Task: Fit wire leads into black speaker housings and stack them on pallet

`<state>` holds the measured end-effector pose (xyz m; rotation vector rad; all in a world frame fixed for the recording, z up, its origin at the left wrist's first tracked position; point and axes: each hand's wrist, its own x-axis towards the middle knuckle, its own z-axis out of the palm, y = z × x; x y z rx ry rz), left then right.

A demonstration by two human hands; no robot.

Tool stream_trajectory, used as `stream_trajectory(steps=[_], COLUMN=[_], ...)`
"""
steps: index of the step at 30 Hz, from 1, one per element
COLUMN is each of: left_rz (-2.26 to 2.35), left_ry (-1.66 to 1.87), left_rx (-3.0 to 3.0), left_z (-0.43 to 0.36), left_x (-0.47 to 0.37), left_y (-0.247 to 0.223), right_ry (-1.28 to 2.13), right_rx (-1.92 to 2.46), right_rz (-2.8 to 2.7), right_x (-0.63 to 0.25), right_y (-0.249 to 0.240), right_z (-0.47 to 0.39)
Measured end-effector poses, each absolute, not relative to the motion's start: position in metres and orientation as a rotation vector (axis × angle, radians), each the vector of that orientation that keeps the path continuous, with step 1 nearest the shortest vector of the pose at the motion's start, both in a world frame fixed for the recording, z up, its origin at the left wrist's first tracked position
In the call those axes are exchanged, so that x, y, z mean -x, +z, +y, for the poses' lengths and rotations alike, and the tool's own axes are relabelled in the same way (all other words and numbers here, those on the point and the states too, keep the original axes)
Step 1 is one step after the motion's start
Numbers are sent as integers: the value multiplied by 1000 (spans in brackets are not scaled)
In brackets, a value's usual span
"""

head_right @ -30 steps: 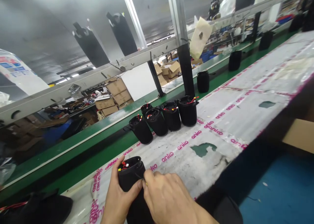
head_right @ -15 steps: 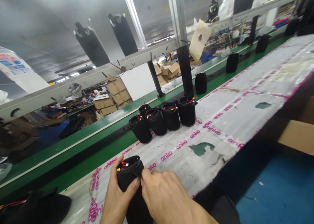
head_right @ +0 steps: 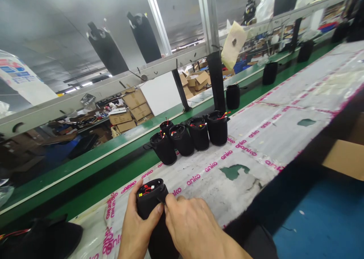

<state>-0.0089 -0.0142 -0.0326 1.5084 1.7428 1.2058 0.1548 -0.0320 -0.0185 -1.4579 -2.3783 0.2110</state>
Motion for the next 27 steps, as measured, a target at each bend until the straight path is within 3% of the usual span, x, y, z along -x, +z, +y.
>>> stream_trajectory(steps=[17, 27], left_rz=[1739, 1792], left_ry=[1371, 1365], left_rx=[-1663, -1738], left_z=[-11, -12], left_x=[3, 2], left_y=[-49, -47], right_ry=[53, 168], right_rx=[1439, 1566], right_rz=[-2440, -2528], right_x=[-158, -152], right_y=[-25, -6], right_z=[-29, -29])
